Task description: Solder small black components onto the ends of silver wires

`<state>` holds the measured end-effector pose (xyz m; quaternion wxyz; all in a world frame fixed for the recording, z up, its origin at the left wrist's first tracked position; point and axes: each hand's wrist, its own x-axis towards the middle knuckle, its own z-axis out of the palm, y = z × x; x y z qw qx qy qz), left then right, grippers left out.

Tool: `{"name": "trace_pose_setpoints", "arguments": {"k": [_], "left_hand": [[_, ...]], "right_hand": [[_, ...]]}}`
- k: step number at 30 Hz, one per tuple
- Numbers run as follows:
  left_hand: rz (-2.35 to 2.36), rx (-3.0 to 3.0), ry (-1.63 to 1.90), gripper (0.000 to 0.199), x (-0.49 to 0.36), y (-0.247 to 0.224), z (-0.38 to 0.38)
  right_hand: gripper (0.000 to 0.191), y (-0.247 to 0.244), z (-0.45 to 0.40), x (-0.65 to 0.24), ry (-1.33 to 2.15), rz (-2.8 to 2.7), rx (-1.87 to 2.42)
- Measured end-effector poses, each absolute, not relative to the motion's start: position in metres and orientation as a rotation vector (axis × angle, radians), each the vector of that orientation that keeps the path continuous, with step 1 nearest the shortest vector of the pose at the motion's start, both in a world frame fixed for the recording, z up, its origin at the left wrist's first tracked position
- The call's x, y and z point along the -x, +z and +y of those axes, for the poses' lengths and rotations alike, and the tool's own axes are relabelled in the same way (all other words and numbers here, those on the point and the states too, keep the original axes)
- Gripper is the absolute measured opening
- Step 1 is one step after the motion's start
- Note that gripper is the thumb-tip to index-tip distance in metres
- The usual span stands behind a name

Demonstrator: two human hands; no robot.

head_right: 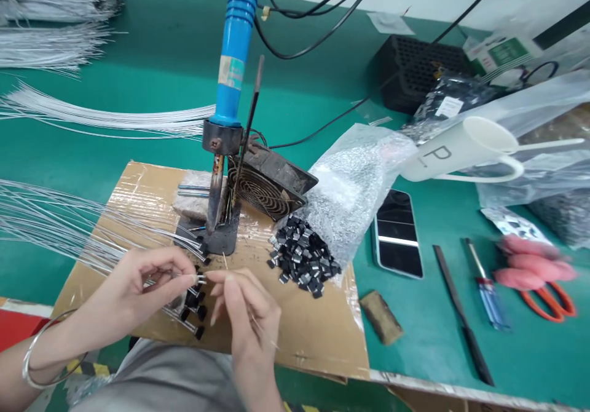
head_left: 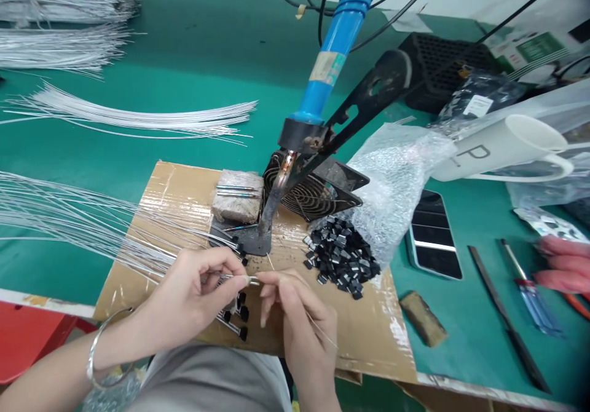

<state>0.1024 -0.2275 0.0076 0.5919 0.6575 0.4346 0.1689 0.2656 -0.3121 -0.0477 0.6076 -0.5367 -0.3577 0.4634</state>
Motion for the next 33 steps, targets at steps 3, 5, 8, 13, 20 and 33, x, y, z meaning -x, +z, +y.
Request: {"name": "trace_pose_setpoints", "arguments": {"k": [3, 5, 8, 13, 20, 33], "left_hand": [[0.989, -1.528, 0.450, 0.027, -0.103, 0.010, -0.227], [0.980, -1.541, 0.473, 0.026, -0.104, 0.011, -0.226], [0.992, -1.540, 0.465, 0.027, -0.106, 0.010, -0.226], [1.047, -1.518, 0.440, 0.031, -0.106, 0.007, -0.229], [1.091, -1.592, 0.418, 0.033, -0.102, 0.001, -0.233], [1.027, -1.676, 0.456, 0.028, -0.103, 0.002, -0.236]], "right_hand": [[0.017, -0.042, -0.309, -0.257, 1.057, -0.844, 1.259], [0.015, -0.038, -0.308, -0.254, 1.053, -0.796, 1.273], [0.016, -0.037, -0.307, -0.255, 1.041, -0.799, 1.257], [0.021, -0.043, -0.308, -0.257, 1.080, -0.850, 1.183], [0.012, -0.034, -0.306, -0.249, 1.212, -0.538, 1.189], [0.016, -0.038, -0.303, -0.263, 1.478, -0.473, 1.045]]}}
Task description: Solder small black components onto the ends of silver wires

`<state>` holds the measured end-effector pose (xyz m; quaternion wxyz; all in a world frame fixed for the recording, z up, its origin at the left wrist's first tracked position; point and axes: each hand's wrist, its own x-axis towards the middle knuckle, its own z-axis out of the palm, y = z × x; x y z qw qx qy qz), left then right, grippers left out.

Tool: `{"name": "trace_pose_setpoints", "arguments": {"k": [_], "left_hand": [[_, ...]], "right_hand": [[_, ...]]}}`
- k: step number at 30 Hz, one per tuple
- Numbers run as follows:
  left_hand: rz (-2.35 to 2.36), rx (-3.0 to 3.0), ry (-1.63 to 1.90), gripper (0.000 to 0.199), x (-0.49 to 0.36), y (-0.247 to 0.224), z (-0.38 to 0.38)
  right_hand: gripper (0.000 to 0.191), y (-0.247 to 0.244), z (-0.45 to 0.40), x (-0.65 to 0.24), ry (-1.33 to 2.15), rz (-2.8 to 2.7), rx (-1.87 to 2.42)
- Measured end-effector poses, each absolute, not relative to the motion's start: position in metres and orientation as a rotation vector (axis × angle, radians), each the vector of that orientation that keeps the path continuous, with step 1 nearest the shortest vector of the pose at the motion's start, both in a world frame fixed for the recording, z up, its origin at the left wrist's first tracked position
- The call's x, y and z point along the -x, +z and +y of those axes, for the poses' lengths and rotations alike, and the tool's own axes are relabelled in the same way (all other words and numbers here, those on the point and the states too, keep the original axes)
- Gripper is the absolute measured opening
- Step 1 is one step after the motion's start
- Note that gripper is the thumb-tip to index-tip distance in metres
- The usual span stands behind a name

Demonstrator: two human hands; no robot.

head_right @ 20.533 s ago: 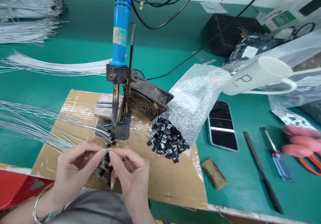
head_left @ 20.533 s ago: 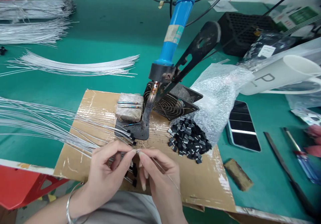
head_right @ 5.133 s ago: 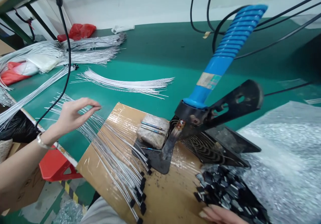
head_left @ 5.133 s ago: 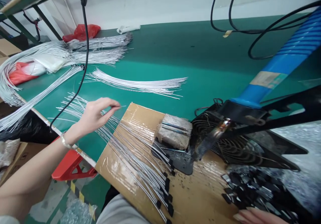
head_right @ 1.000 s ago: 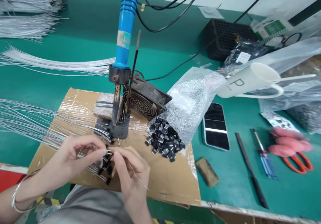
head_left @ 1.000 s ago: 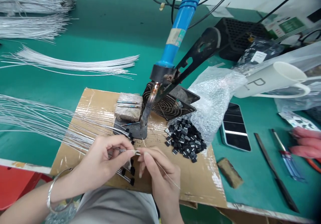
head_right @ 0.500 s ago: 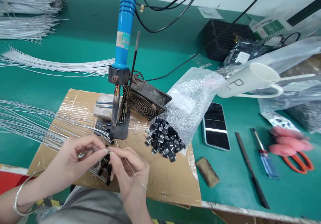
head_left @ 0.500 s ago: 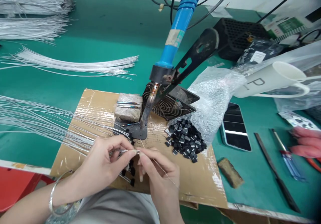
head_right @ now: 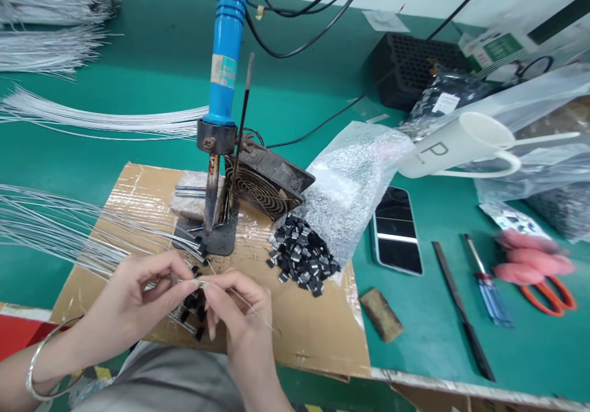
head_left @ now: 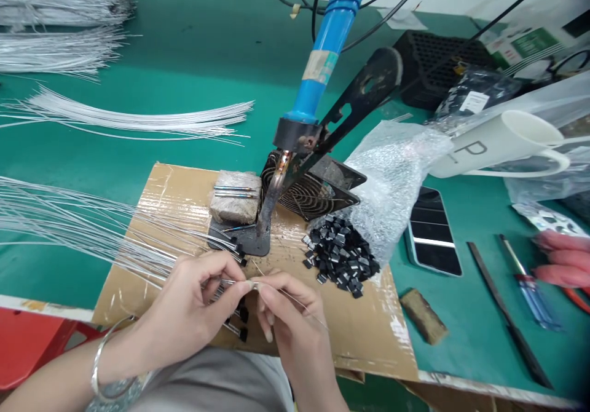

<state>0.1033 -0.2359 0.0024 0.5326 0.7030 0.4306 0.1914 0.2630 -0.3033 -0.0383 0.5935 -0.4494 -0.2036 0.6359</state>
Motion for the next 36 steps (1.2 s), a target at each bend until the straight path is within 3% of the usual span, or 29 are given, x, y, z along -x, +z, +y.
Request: {"name": "trace_pose_setpoints", "arguments": {"k": [8, 25, 33, 36], "left_hand": [[1.003, -1.639, 0.519, 0.026, -0.105, 0.005, -0.236], [1.147, -1.844, 0.825, 0.020, -0.119, -0.007, -0.247], [1.114, -1.541, 0.722, 0.027, -0.119, -0.010, -0.249], [1.122, -1.446, 0.666, 0.032, -0.115, -0.011, -0.250]], "right_hand": [[0.016, -0.038, -0.303, -0.268, 1.587, -0.457, 0.998], [0.021, -0.038, -0.298, -0.252, 1.447, -0.319, 0.982], [0.010, -0.041, -0.306, -0.255, 1.302, -0.505, 1.085], [0.014, -0.044, -0.308, -0.259, 1.271, -0.605, 1.106]]}}
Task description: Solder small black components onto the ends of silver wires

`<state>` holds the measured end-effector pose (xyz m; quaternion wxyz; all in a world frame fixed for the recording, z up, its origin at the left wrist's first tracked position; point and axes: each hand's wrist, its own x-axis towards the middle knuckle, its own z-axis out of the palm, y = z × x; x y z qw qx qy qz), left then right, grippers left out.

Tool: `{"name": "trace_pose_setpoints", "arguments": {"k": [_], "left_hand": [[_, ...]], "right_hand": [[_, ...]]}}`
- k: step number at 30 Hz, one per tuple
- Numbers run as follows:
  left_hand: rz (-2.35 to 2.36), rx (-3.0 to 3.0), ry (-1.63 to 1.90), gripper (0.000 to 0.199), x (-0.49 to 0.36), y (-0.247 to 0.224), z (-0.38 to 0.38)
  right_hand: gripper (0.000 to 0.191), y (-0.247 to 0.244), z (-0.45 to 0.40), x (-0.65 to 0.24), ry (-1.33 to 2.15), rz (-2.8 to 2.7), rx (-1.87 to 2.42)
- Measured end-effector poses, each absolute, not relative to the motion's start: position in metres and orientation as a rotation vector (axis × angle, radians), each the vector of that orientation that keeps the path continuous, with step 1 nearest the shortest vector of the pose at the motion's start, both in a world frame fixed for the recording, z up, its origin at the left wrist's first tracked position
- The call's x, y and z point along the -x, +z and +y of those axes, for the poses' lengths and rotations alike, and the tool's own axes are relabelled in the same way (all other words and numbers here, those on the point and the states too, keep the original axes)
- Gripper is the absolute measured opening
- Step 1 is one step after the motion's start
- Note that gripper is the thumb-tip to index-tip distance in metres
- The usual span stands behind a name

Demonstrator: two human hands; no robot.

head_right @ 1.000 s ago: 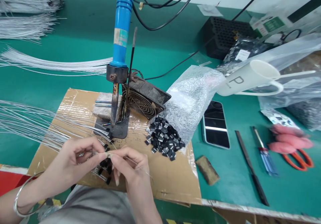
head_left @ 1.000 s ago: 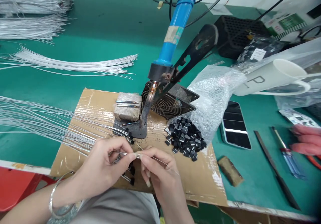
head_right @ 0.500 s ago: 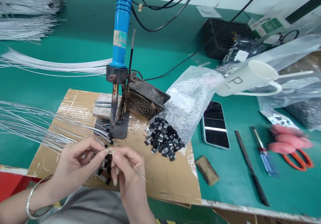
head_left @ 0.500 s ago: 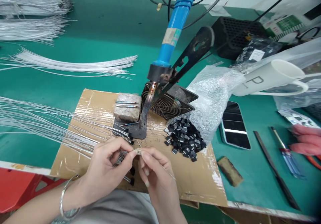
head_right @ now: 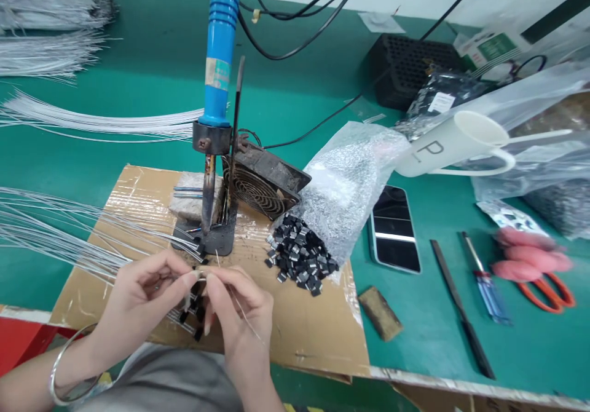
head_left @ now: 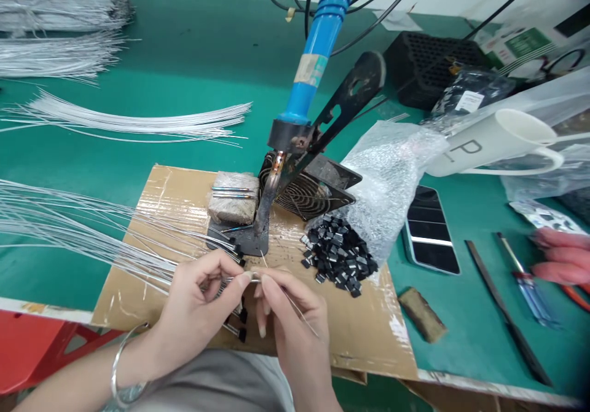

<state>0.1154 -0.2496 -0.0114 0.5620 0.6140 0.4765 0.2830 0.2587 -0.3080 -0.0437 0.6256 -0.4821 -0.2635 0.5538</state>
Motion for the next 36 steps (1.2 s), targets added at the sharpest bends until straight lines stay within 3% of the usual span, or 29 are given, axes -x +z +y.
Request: {"name": "trace_pose_setpoints", "arguments": {"k": [5, 15, 36], "left_hand": [[1.143, -1.403, 0.658, 0.034, -0.115, -0.010, -0.247], [1.147, -1.525, 0.735, 0.029, -0.118, -0.010, -0.248], [1.134, -1.948, 0.945, 0.015, -0.121, -0.008, -0.248]], "right_hand": [[0.020, -0.047, -0.309, -0.264, 1.254, -0.630, 1.109], [0.010, -0.025, -0.303, -0.248, 1.176, -0.489, 1.239], [0.014, -0.039, -0.304, -0.259, 1.400, -0.465, 1.054]]}}
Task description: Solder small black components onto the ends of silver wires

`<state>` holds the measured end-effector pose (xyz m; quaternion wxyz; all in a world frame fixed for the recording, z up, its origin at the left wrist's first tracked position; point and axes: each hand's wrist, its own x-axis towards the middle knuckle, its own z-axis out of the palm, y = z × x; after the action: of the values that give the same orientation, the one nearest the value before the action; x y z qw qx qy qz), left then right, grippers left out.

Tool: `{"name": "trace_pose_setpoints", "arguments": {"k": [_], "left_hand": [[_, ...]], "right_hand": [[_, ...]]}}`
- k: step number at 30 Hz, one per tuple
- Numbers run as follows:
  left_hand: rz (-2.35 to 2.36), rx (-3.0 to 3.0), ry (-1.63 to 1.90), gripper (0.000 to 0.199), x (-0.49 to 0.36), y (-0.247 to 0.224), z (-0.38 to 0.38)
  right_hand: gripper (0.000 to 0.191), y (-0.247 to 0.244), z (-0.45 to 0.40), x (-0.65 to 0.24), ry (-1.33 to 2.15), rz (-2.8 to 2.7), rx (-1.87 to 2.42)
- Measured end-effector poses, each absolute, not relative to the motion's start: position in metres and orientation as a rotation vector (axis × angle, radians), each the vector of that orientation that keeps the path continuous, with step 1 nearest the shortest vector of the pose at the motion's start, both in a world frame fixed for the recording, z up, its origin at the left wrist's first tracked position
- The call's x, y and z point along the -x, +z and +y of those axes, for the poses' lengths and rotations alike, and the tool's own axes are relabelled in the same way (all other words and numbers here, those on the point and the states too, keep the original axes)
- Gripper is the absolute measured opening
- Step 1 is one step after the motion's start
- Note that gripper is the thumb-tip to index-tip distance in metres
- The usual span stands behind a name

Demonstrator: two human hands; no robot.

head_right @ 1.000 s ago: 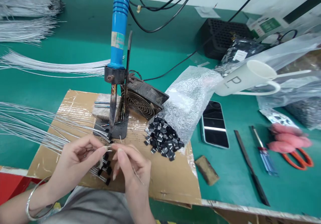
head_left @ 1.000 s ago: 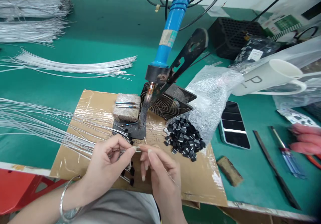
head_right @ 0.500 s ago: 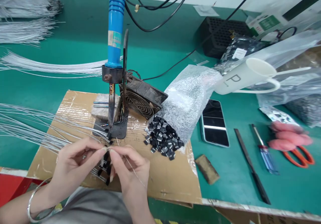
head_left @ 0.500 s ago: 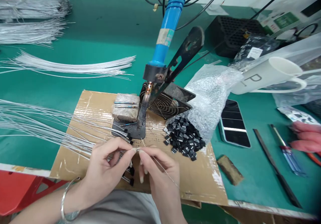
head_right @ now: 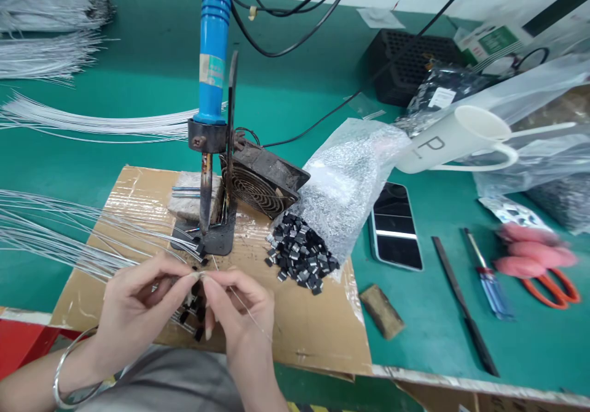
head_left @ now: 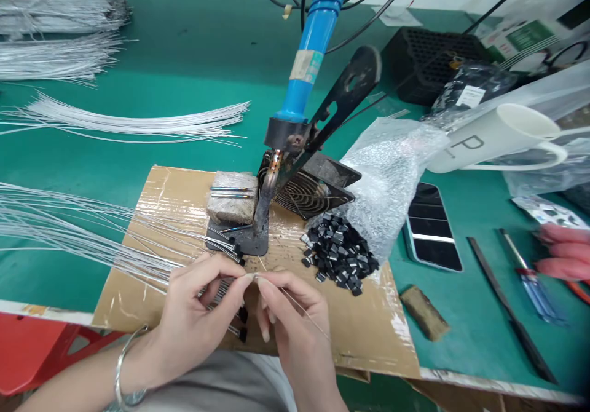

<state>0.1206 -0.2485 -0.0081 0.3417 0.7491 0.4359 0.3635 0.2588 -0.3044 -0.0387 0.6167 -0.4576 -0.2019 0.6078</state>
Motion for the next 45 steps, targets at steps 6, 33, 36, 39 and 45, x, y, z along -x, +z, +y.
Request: {"name": "trace_pose_setpoints", "arguments": {"k": [6, 33, 36, 39, 45], "left_hand": [[1.111, -1.956, 0.913, 0.015, -0.117, -0.006, -0.248], [1.184, -1.855, 0.940, 0.019, -0.125, -0.012, -0.251], [1.197, -1.761, 0.892, 0.020, -0.124, -0.014, -0.251], [1.214, -1.654, 0.828, 0.021, -0.123, -0.013, -0.249], [1.178, -1.539, 0.850, 0.013, -0.125, -0.007, -0.245]], "right_hand": [[0.019, -0.035, -0.301, -0.266, 1.538, -0.347, 1.000], [0.021, -0.040, -0.302, -0.249, 1.441, -0.230, 1.026], [0.025, -0.040, -0.309, -0.256, 1.383, -0.399, 1.052], [0.026, -0.042, -0.315, -0.278, 0.938, -0.742, 1.342], [0.013, -0.057, -0.309, -0.329, -0.217, -1.565, 1.791]]}}
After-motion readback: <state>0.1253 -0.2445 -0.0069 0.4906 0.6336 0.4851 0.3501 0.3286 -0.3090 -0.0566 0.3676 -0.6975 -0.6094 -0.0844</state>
